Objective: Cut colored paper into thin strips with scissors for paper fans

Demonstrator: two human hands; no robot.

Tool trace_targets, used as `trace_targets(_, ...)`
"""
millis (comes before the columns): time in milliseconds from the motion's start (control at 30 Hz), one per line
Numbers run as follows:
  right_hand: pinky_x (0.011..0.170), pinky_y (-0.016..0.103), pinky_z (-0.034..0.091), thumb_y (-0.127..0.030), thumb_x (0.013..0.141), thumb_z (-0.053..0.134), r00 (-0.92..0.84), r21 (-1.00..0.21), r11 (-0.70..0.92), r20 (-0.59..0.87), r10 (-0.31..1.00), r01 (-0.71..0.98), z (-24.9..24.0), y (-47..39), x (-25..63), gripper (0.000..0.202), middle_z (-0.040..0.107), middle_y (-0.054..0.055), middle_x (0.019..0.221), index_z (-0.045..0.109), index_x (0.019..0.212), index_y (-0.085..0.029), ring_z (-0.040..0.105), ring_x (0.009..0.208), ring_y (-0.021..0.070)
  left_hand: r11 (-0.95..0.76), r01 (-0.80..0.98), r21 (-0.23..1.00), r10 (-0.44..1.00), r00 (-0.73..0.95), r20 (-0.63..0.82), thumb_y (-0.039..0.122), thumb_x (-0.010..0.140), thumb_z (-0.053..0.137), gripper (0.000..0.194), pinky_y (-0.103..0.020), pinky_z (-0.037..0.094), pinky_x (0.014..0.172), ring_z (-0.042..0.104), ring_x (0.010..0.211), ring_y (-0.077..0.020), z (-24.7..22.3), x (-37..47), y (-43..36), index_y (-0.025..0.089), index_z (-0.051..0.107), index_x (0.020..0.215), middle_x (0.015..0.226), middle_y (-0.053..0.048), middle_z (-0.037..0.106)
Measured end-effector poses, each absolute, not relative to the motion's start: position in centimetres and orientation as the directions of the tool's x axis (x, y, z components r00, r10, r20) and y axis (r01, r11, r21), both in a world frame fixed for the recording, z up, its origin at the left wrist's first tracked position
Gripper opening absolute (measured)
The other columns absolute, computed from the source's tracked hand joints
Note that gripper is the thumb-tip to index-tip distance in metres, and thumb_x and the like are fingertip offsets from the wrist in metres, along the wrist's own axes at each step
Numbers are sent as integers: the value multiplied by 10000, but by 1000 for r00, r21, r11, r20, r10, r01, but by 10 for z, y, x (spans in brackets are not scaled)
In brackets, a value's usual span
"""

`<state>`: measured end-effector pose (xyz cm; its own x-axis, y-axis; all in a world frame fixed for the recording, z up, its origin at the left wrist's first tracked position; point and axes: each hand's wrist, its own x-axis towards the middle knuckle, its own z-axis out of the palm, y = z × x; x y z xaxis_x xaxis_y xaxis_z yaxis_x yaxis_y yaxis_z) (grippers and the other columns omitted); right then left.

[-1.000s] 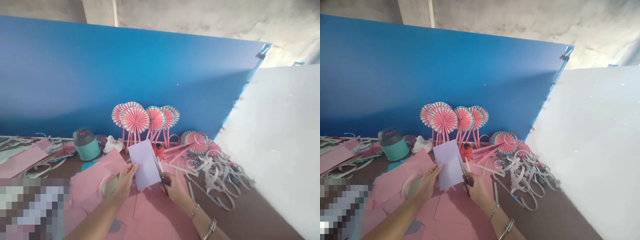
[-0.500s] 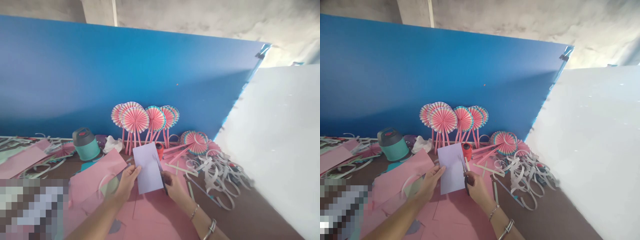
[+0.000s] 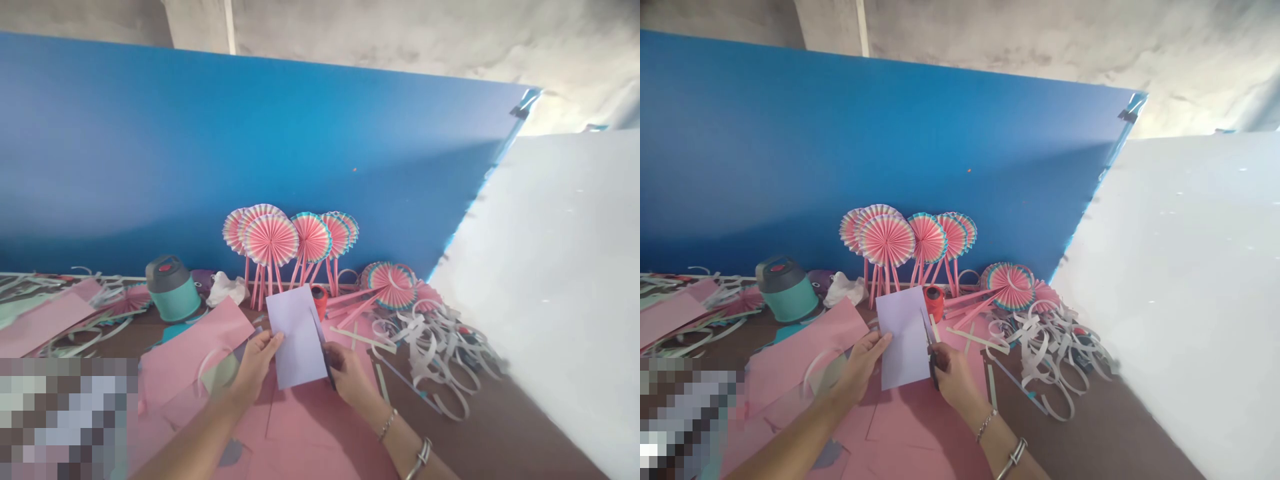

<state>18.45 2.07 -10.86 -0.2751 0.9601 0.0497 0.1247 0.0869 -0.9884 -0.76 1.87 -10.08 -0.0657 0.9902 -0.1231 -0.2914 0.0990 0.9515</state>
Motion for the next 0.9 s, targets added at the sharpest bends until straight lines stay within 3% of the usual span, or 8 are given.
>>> trace_targets(167,486,226,394,-228,668,575,-273,-997,40,20,962,67,-112,22,184,205,572,-4,561,631,846,-144,528,550,144,113,-279,953,990,-50,-132,478,659,707,358,-265,482,562,636,640,-188,-101,-8,19,152,688,806,708,-53,707)
trace_targets(367,615,283,474,-241,704,575,-288,-991,107,79,954,82,-103,20,183,159,632,24,648,639,828,-164,570,610,170,104,-261,960,993,-33,-117,487,647,712,358,-298,495,584,647,654,-217,-100,-7,18,146,685,754,697,-62,707)
trace_targets(900,603,290,485,-219,680,558,-272,-997,83,77,959,11,-96,17,182,227,692,55,744,636,885,-159,612,663,195,127,-300,945,991,67,-111,450,674,712,351,-338,518,674,677,738,-244,-99,-3,16,151,683,856,806,-92,734)
